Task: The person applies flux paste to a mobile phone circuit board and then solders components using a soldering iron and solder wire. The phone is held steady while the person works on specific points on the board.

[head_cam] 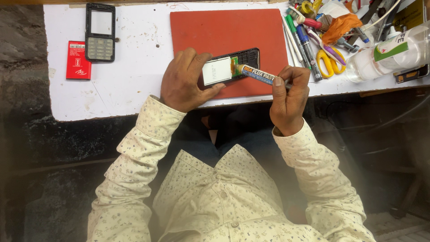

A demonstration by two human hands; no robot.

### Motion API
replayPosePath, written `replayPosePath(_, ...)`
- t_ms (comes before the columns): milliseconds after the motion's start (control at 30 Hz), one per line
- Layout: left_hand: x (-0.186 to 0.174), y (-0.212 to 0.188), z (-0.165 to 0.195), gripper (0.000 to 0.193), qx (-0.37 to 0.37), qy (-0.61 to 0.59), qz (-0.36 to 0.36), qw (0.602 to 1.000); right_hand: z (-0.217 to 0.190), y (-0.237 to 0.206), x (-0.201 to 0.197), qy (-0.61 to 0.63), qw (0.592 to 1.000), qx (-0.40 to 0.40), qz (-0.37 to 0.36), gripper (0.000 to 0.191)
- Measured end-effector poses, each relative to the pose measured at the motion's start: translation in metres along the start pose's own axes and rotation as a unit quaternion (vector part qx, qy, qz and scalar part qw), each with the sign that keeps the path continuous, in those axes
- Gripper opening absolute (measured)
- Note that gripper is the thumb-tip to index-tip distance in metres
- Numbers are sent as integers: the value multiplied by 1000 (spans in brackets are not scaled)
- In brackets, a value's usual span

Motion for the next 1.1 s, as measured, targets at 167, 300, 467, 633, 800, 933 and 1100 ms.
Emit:
replayPosePath(167, 0, -1, -1, 69, -7, 4, -2, 1000, -2, 3, -6, -33, 999, 8, -23, 14)
replayPosePath(300, 2, 1, -2, 66, -39, 0, -8, 999, 3, 4, -16, 24, 999, 37, -7, 14)
replayPosePath(467, 2, 3, -9, 65, -95, 15, -21, 995, 21, 7, -18, 334, 916, 219, 43, 13)
replayPosePath(633, -1, 0, -10, 72, -75, -26, 37, 996, 14, -2, -9, 458, 835, 305, -19, 17)
replayPosePath(800, -6, -5, -22, 32, -143, -338, 91, 926, -6, -6, 2, 407, 877, 249, -61, 24)
replayPosePath(933, -7, -3, -23, 36, -186, -473, 65, 858, -27, -10, 1, 260, 948, 163, -91, 26)
replayPosePath(1100, -5, 2, -15, 40, -210, -632, 52, 744, -46, -12, -2, 235, 961, 107, -94, 27)
Point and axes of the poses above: each hand's wrist, its own y-axis towards the middle knuckle, its own x-axis out of the palm, z = x × y, the point moved 3 cm from there along y, towards the middle knuckle, and after that the axes turned 12 degrees about -y, right-handed, at the moved point
